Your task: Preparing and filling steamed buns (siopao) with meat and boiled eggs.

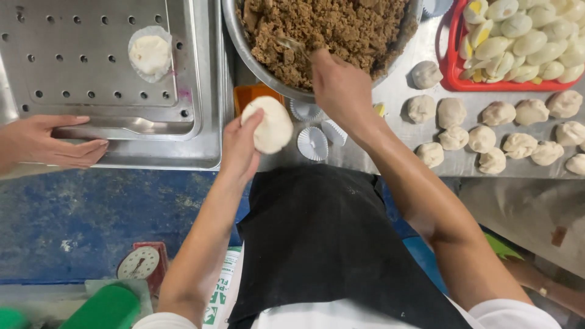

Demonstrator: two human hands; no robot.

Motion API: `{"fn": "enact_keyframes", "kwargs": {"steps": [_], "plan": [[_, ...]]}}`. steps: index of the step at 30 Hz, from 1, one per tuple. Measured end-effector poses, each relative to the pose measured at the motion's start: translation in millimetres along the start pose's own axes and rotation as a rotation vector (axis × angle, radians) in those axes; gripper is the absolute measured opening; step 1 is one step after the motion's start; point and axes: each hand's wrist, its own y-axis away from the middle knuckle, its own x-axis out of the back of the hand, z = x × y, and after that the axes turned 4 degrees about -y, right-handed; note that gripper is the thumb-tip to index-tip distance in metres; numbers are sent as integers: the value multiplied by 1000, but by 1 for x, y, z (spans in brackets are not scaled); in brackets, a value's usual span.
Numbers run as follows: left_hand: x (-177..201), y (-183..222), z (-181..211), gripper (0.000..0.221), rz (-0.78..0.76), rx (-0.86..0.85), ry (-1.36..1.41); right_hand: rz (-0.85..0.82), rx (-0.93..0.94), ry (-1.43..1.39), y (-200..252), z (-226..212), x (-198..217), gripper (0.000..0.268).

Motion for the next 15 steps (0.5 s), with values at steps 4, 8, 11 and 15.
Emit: {"fn": "enact_keyframes", "kwargs": {"steps": [4, 8, 11, 15], "plan": [[7, -30, -7, 33, -2, -113, 38, 137, 253, 122, -19, -12, -23, 36], [-5, -48, -2, 28, -11, -157, 80, -66, 190, 172, -32, -12, -41, 41], [-8, -47, 5, 26, -2, -161, 115, -99, 139, 45, -37, -10, -32, 27], [-5, -54, 5, 26, -38, -174, 107, -71, 181, -132, -46, 24, -29, 25]]}}
